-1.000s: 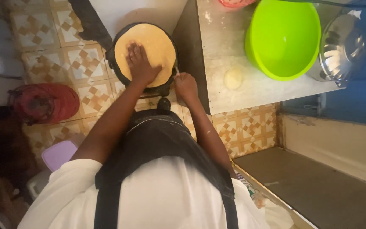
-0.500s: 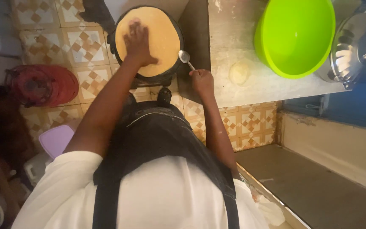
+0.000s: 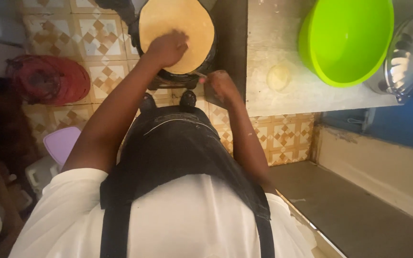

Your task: Cooking flatbread on a griddle and stacking the finished pieces in a container.

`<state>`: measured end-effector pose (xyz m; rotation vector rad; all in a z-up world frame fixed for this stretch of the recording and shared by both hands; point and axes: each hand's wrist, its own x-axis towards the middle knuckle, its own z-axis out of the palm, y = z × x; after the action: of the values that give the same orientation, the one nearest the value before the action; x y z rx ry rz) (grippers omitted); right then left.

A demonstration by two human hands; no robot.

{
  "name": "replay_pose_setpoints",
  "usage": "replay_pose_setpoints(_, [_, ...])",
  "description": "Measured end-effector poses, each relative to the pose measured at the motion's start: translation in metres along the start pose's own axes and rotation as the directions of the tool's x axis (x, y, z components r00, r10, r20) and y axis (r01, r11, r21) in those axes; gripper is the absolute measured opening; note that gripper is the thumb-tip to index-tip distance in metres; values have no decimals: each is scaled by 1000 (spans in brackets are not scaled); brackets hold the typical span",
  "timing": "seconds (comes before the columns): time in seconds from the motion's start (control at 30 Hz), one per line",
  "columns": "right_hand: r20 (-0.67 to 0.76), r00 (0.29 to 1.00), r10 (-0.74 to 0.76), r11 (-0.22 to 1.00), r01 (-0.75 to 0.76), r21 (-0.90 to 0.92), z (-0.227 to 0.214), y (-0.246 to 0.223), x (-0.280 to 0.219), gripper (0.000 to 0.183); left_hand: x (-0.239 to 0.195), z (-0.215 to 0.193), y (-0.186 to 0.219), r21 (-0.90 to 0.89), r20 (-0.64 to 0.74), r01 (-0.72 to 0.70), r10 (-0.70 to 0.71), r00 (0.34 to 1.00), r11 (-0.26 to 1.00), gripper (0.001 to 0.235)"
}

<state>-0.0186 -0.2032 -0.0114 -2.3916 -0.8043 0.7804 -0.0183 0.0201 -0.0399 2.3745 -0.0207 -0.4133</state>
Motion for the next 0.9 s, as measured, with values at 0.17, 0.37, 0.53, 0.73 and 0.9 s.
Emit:
replay_pose_setpoints(0.17, [210,844,493,359,-417,835,-35,-94,-2,25,-27,-36,45,-44,264,14,-2,964,999,61])
replay_pose_setpoints(0.37, [140,868,477,185,-255,949,-64,-108,15,23,-19,-87,83,12,263,216,-211,941,976,85])
replay_pose_setpoints(0.53, [142,854,500,173,-259,950,-71,-113,8,19,-14,-94,87,0,334,144,-136,933,990,82])
replay_pose_setpoints(0.73, [214,807,550,300,-430,851,-41,-110,-14,20,-46,-78,90,-5,430,228,-204,879,974,71])
replay_pose_setpoints(0.9, [139,988,-68,975,95,-200,-2,-53,-35,26,-79,-20,55,138,-79,218,-208,975,966,62])
